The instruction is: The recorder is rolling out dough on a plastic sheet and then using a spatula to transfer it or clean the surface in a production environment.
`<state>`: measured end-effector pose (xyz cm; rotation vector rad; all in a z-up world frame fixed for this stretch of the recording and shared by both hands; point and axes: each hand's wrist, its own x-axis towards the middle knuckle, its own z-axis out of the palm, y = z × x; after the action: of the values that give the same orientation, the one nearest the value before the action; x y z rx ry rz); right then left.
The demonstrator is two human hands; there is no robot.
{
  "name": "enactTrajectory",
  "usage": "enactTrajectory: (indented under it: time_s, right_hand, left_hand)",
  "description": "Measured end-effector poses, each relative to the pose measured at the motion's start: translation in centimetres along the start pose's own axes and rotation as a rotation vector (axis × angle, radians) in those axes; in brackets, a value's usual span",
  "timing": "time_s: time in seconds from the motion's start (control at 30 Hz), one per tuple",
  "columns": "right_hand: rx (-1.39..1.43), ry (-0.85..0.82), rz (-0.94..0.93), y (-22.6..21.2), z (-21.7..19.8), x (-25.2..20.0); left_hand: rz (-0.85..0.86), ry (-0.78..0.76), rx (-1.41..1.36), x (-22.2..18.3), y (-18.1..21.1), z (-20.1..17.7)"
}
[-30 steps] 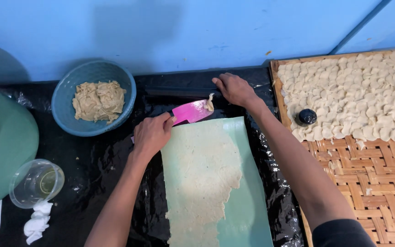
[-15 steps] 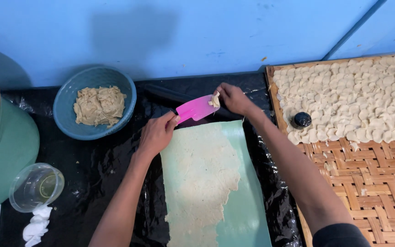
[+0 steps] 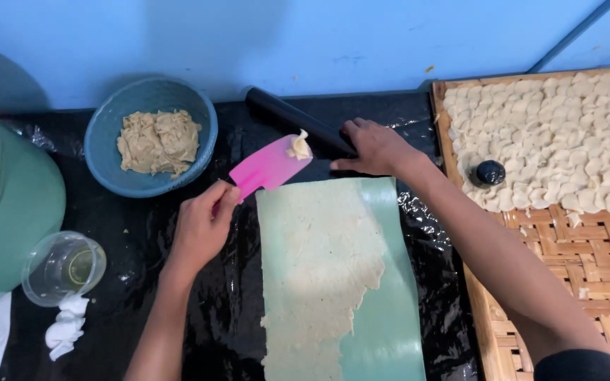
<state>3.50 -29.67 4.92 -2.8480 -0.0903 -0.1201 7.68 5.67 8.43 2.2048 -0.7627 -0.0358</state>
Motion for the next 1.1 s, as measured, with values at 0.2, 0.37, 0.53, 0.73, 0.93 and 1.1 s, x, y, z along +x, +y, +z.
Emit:
enactTrajectory:
  time_s: [0.2,0.37,0.53,0.73,0.93,1.1]
  right_hand:
    - [-0.171,0.127,0.081,3.1,1.3,-0.8]
    - [-0.228,0.225,0.008,5.0,1.3,-3.7]
    - [-0.227,0.272,0.026,4.6,1.7,-4.1]
    - [-0.240,0.268,0.039,4.9,1.8,-3.7]
    - [-0.212,0.244,0.048,4.9,1.6,-3.7]
    - [-0.216,0.284,0.030,5.3,1.8,-3.6]
  left_hand:
    - [0.126,-0.099,0.021,-3.1,2.7,1.5]
    - [0.202,-0.245,0.156,-3.6,6.0,3.6]
    - [0.340,-0.188,0.365,-2.8,6.6,5.9]
    - [0.439,-0.143,0.672,-4.3,8.5,9.3]
    - [0.344,-0.412,0.783,-8.6,7.4,13.7]
    - [0.229,-0.398,0.596,-7.5,11.3,9.5]
